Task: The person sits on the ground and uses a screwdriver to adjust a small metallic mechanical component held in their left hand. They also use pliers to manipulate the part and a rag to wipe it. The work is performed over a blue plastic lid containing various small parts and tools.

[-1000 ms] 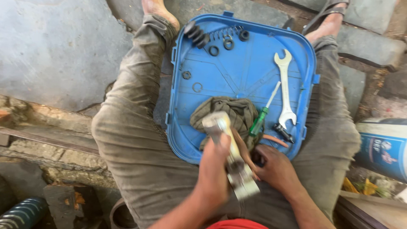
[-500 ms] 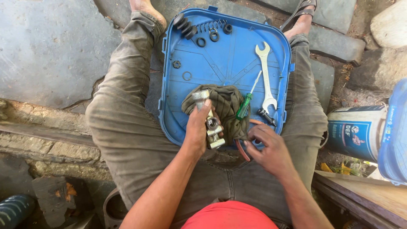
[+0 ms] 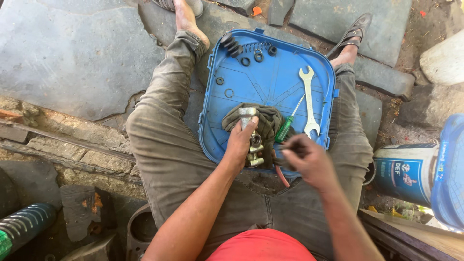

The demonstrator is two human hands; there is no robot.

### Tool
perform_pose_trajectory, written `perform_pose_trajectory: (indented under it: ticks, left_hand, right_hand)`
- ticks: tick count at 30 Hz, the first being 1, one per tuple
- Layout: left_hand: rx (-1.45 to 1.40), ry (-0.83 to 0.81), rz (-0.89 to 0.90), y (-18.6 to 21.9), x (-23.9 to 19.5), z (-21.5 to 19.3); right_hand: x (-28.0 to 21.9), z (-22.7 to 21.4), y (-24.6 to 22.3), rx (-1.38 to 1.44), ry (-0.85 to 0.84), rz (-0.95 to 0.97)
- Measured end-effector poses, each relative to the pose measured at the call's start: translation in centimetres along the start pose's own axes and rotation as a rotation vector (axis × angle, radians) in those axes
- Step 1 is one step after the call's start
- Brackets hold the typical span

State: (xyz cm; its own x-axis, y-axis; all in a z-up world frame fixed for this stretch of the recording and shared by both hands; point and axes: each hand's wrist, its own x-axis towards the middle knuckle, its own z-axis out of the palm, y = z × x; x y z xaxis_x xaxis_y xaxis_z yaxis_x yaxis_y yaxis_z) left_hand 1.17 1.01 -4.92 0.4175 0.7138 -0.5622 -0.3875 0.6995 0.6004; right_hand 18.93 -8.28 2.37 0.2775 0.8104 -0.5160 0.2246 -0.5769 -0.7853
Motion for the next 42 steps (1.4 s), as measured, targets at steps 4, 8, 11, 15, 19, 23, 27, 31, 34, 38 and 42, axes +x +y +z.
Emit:
perform_pose_trajectory:
  ticks: [4, 8, 11, 15, 19, 23, 27, 31, 34, 38, 42]
  left_hand:
    - [0.112, -0.049, 0.132, -1.6, 0.9, -0.5]
    - [0.177, -0.086, 0.175, -2.3, 1.3, -0.5]
    - [0.280, -0.085, 0.178, -2.5, 1.6, -0.2]
    - [0.310, -0.085, 0.219, -2.5, 1.4, -0.1]
    - [0.267, -0.033, 0.173, -2.2, 1.4, -0.1]
    - [0.258, -0.015, 0.148, -2.1, 1.2, 0.1]
    - [0.466, 0.012, 0.267, -1.9, 1.1, 0.5]
    - [0.597, 0.005, 0.293, -1.4, -0.4, 0.7]
    - [0.618, -0.030, 0.340, -1.2, -1.2, 0.9]
    - [0.686, -0.026, 0.367, -1.1, -1.6, 1.1]
    - [0.740, -0.002, 0.407, -0.6, -2.1, 1.6]
  right_hand:
    - [0.1, 3.6, -1.0, -0.182, 0.051, -0.457]
    - [0.0, 4.7, -2.8, -0.404, 0.144, -0.616]
    - [0.1, 4.9, -3.3, -0.429, 0.212, -0.524]
    - [0.3, 5.6, -2.7, -0.458, 0.244, -0.471]
    - [-0.7, 5.7, -1.8, -0.541, 0.252, -0.778]
    - [-1.5, 5.2, -1.7, -0.770, 0.249, -0.809]
    - [-1.9, 5.1, -1.3, -0.942, 0.228, -0.790]
    - [-2.1, 5.4, -0.6, -0.663, 0.250, -0.713]
    - [-2.4, 6.1, 0.1, -0.369, 0.255, -0.485]
    - [-1.2, 6.0, 2.7, 0.202, 0.118, -0.045]
    - [0.6, 4.6, 5.4, 0.815, -0.107, 0.181]
